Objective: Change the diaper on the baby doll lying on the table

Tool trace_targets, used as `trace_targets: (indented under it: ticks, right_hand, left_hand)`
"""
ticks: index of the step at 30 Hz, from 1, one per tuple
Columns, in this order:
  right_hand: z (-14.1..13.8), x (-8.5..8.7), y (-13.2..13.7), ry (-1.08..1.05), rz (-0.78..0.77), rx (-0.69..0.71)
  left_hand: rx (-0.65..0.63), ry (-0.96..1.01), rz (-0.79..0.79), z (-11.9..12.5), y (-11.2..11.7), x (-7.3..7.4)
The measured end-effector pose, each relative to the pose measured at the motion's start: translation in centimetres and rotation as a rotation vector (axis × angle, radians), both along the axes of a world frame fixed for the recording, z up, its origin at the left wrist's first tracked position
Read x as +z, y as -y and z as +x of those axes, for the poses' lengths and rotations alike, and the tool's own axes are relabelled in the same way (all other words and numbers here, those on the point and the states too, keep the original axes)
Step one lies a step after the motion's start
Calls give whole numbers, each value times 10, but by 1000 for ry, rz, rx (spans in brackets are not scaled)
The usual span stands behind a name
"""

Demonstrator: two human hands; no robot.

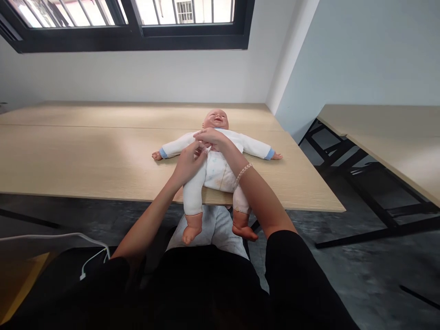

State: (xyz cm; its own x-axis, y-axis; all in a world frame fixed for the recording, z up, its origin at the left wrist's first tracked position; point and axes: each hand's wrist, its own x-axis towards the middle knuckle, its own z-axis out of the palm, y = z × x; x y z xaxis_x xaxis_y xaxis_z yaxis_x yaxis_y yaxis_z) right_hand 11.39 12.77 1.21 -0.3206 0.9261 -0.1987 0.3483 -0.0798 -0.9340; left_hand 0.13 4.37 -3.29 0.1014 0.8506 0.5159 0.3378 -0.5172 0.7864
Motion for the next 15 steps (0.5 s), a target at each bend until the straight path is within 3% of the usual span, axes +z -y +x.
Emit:
trace_targets:
  ticks: [8, 15]
  right_hand:
    - [-2, -2, 2, -36, 68, 38]
    - [-3, -13, -3, -304, 11, -15]
  left_hand:
    - [-22, -184, 48, 3, -6, 3]
    - [89, 170, -70, 4, -7, 0]
